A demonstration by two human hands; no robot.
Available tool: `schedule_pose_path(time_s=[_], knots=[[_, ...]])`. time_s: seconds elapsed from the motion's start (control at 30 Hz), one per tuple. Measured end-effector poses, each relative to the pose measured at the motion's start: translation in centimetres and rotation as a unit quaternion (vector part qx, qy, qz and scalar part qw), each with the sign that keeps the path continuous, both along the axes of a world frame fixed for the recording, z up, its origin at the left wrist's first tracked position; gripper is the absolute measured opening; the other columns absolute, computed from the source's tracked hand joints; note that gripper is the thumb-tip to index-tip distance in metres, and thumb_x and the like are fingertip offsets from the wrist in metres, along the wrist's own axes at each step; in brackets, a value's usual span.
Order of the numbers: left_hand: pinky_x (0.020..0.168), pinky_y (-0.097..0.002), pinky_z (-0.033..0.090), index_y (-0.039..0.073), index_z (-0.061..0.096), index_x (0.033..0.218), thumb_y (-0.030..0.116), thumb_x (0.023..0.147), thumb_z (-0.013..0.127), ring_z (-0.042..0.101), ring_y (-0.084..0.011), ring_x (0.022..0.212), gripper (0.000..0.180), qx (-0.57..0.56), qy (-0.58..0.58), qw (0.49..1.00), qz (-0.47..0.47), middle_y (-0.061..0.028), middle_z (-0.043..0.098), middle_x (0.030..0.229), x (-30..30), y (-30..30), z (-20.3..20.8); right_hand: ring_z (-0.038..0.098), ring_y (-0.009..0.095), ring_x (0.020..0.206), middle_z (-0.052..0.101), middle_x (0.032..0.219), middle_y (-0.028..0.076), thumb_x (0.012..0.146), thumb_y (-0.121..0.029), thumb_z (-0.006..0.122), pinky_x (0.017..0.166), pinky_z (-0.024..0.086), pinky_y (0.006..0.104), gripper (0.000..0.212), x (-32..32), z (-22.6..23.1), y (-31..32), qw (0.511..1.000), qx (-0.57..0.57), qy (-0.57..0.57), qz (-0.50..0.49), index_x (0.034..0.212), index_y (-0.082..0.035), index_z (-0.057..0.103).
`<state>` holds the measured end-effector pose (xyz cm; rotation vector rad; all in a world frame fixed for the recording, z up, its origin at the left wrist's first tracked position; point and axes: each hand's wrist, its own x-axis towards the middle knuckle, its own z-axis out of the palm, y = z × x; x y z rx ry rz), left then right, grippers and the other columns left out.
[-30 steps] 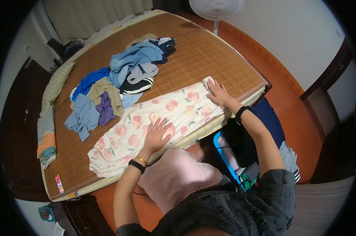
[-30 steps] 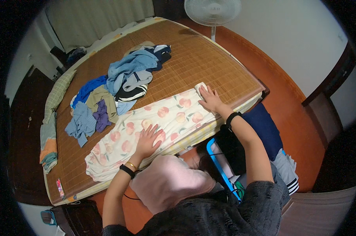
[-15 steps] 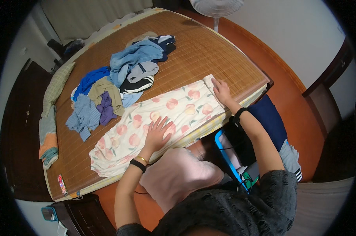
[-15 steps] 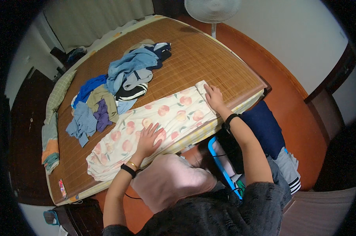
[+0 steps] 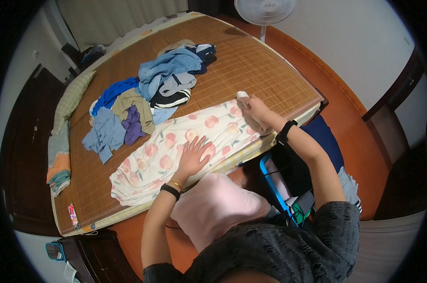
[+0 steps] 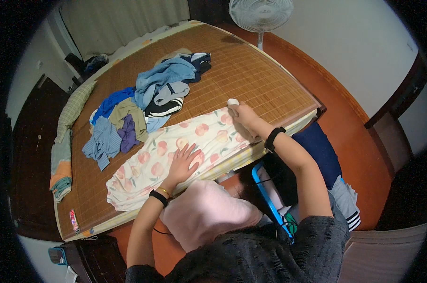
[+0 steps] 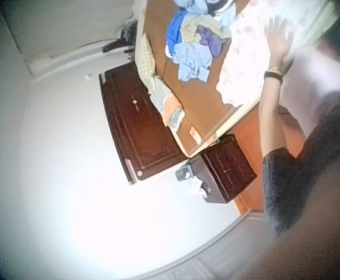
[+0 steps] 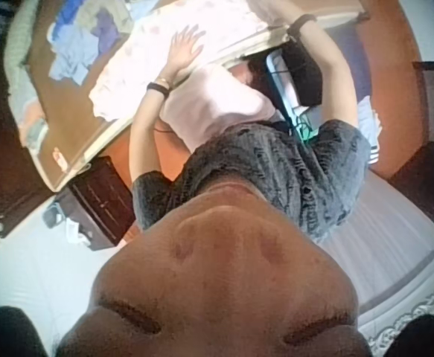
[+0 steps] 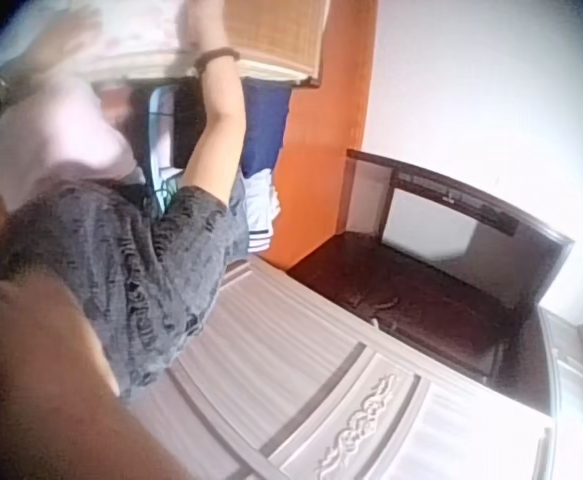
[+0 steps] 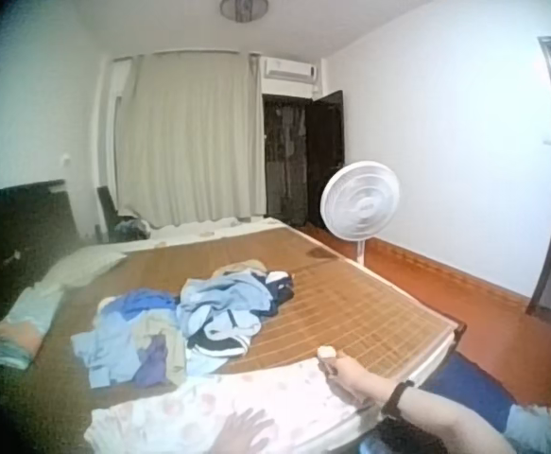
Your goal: The person folds a shirt, a pair of jeans, a long-sleeved infant garment, and another pair of denim pants on a bed, placing each folded item into a storage bin.
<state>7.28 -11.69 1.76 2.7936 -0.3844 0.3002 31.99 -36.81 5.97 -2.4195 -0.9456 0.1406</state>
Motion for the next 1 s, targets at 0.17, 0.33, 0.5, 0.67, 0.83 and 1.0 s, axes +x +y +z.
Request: schedule_pose_path(time_s=[0.17,0.33,0.5,0.67,0.83,1.0], knots=[[0.107,-0.0542,0.019,0.02,0.046,0.132,0.036,0.088,0.05,0.028,-0.032,0.134,0.048,-0.007,0.002,1.0,0.003,-0.0081,0.037,0.143,-0.2,0.2,0.0,0.044,0.035,0.113,0.048,0.119,0.016,0.077,-0.015,0.063,0.094,0.038,0.0447,0.047,-1.9,-1.7,0.7,0.994,0.006,-0.097,0.052,0.123,-0.013,0.055],[0.107,-0.0535,0.021,0.019,0.048,0.131,0.033,0.086,0.053,0.03,-0.0322,0.132,0.047,-0.002,-0.01,1.0,-0.001,-0.0086,0.038,0.142,0.1,-0.2,0.5,0.015,0.035,0.138,0.021,0.15,0.011,0.086,-0.03,0.054,0.108,0.017,0.0552,0.056,-3.3,-3.5,0.9,0.986,-0.087,-0.14,0.021,0.138,-0.014,0.037],[0.106,-0.0535,0.021,0.018,0.048,0.13,0.033,0.085,0.054,0.03,-0.0323,0.132,0.048,0.0,0.0,1.0,0.0,-0.0089,0.039,0.141,0.3,-0.3,0.9,0.015,0.035,0.139,0.02,0.151,0.012,0.093,-0.033,0.041,0.11,0.016,0.0546,0.053,-3.4,-5.0,1.6,0.971,-0.111,-0.21,-0.012,0.141,-0.013,0.03],[0.107,-0.0534,0.021,0.019,0.048,0.131,0.032,0.085,0.054,0.03,-0.0322,0.132,0.048,0.005,0.0,1.0,-0.003,-0.0089,0.039,0.141,0.4,-0.5,1.2,0.025,0.035,0.135,0.031,0.145,0.017,0.092,-0.029,0.045,0.107,0.024,0.0486,0.05,-1.9,-6.1,0.7,0.987,0.056,-0.136,-0.07,0.139,-0.014,0.035],[0.108,-0.0524,0.021,0.019,0.047,0.131,0.031,0.086,0.054,0.028,-0.0318,0.134,0.048,-0.001,0.005,1.0,-0.001,-0.0087,0.037,0.143,0.0,-0.1,0.6,0.044,0.039,0.12,0.046,0.132,0.021,0.087,-0.025,0.054,0.096,0.039,0.0443,0.052,-3.0,-2.9,1.2,0.978,0.027,-0.054,-0.2,0.136,-0.014,0.04],[0.108,-0.0527,0.02,0.021,0.047,0.132,0.034,0.086,0.052,0.028,-0.031,0.134,0.048,-0.004,0.004,1.0,0.006,-0.0076,0.037,0.143,-0.1,-0.1,0.2,0.057,0.04,0.1,0.058,0.109,0.025,0.077,-0.02,0.063,0.085,0.046,0.0426,0.06,-2.1,0.0,1.9,0.987,0.02,-0.018,-0.16,0.133,-0.013,0.043]])
